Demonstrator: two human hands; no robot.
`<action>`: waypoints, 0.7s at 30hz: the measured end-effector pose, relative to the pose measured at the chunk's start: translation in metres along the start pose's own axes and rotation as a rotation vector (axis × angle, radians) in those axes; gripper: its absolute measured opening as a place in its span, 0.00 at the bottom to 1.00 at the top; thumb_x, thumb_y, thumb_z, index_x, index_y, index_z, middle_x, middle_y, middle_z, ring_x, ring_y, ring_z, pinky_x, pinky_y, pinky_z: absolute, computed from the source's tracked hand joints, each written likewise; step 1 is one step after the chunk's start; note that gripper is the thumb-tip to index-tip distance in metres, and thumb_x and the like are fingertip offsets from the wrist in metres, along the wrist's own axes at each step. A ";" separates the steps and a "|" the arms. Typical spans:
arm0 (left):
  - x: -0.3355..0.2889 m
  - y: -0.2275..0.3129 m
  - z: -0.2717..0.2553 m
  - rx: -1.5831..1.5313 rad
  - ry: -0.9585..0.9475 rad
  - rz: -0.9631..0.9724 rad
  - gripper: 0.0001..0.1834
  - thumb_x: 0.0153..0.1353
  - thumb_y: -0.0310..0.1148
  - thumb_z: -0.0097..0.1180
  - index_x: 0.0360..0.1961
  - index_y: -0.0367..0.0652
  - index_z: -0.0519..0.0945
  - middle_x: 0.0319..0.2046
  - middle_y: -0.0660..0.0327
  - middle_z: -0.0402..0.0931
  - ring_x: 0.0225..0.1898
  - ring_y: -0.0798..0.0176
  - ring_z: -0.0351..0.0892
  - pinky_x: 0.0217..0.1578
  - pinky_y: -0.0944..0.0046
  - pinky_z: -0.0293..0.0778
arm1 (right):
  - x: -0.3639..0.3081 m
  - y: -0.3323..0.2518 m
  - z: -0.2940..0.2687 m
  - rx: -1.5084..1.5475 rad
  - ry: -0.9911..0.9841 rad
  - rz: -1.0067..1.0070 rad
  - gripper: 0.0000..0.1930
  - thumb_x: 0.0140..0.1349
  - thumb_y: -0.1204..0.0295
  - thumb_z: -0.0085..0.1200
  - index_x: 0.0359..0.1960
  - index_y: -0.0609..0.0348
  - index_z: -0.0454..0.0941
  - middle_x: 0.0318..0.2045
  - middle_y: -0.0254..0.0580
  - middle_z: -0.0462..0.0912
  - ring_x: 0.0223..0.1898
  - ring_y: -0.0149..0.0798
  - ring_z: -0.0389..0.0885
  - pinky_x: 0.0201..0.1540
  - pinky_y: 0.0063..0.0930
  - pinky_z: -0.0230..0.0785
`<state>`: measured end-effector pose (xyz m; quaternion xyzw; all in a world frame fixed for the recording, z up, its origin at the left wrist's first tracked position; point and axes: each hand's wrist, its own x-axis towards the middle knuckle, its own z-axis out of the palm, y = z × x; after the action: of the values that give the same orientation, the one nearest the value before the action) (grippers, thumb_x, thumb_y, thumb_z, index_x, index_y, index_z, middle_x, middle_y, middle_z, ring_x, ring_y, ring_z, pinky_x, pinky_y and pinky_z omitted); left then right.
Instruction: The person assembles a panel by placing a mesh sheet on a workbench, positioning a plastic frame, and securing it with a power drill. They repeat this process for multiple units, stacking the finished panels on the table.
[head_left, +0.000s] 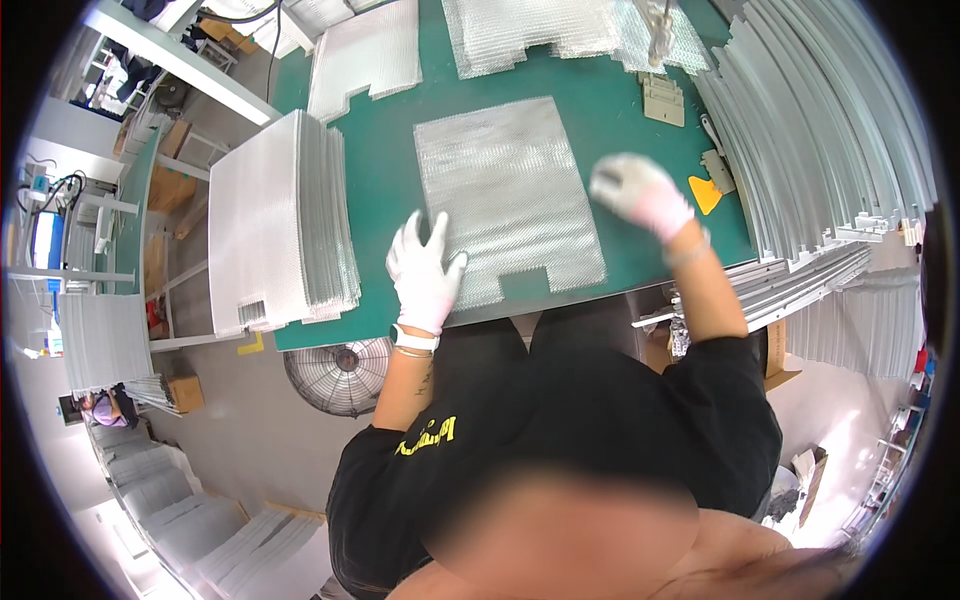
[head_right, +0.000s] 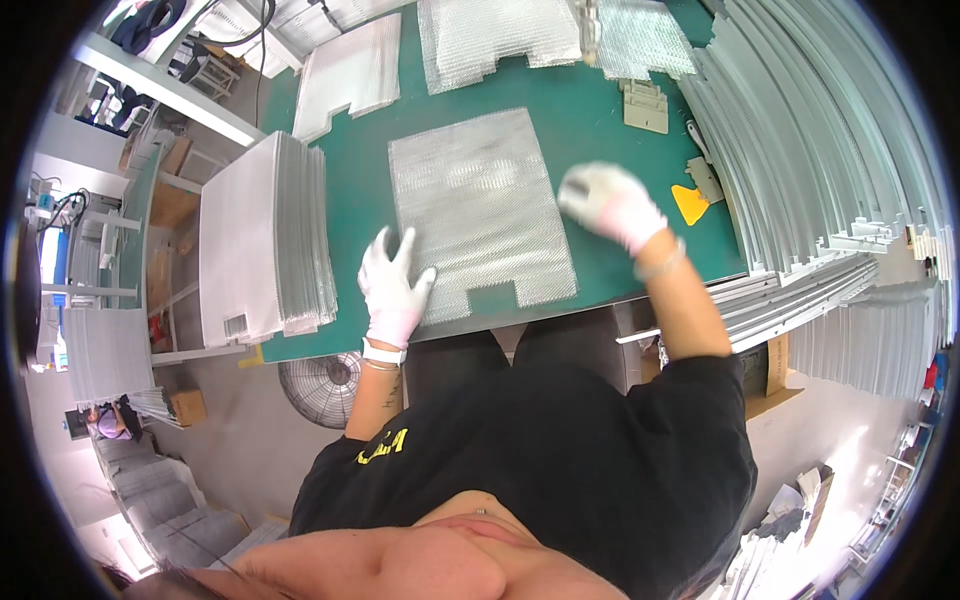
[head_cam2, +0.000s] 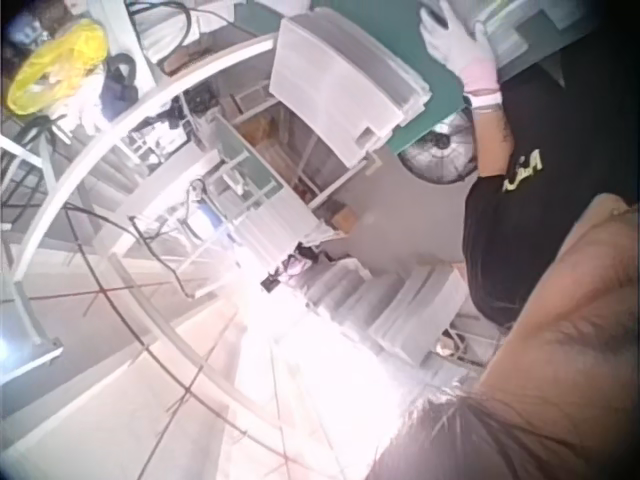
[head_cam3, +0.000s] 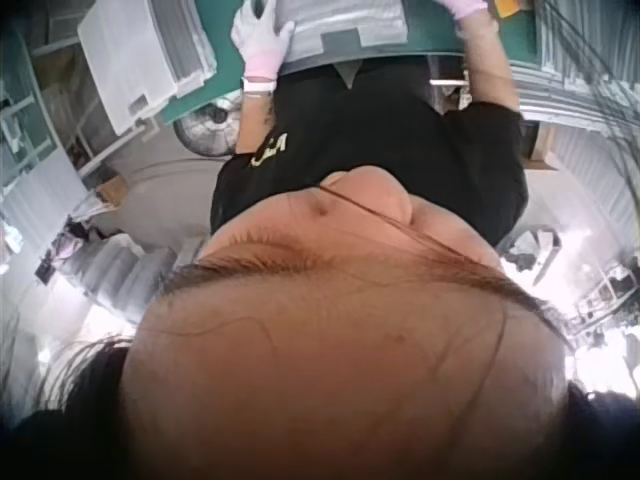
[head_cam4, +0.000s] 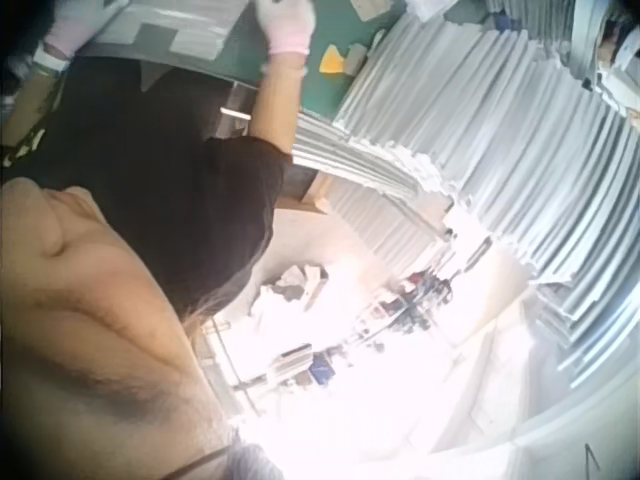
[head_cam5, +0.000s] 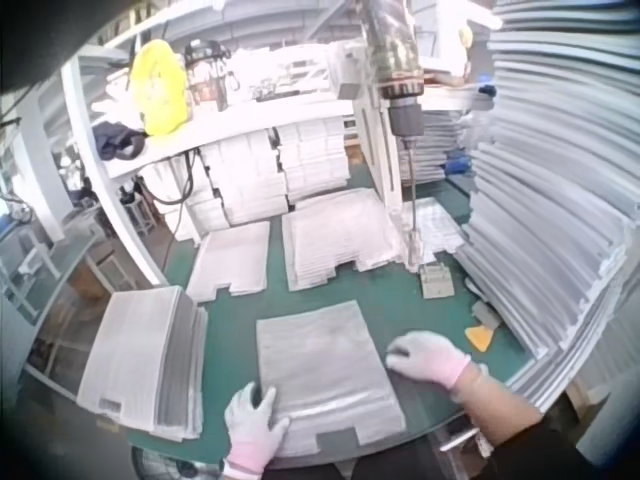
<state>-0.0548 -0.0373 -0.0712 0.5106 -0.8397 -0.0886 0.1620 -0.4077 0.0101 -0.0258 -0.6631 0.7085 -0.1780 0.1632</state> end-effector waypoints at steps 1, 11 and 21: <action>0.003 -0.006 0.003 0.069 -0.009 0.106 0.33 0.56 0.44 0.65 0.64 0.52 0.76 0.64 0.54 0.68 0.69 0.39 0.60 0.69 0.36 0.52 | 0.030 0.024 -0.007 -0.048 0.192 0.027 0.19 0.63 0.55 0.50 0.41 0.57 0.84 0.41 0.56 0.84 0.47 0.58 0.81 0.54 0.47 0.72; 0.034 -0.008 0.010 -0.054 -0.158 0.219 0.27 0.58 0.46 0.63 0.58 0.51 0.81 0.65 0.53 0.68 0.71 0.37 0.56 0.72 0.33 0.40 | 0.250 0.290 -0.023 -0.294 0.162 0.423 0.25 0.58 0.61 0.57 0.58 0.56 0.78 0.57 0.59 0.79 0.58 0.53 0.78 0.63 0.40 0.70; 0.030 -0.007 -0.009 0.040 -0.171 0.237 0.25 0.56 0.45 0.64 0.54 0.48 0.82 0.63 0.49 0.69 0.70 0.38 0.57 0.72 0.33 0.43 | 0.204 0.127 -0.152 -0.388 1.111 -0.033 0.19 0.65 0.74 0.53 0.57 0.64 0.77 0.51 0.55 0.82 0.55 0.49 0.80 0.59 0.38 0.72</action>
<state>-0.0586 -0.0666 -0.0590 0.4018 -0.9064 -0.0955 0.0889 -0.6049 -0.1808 0.0499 -0.4990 0.6972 -0.3684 -0.3594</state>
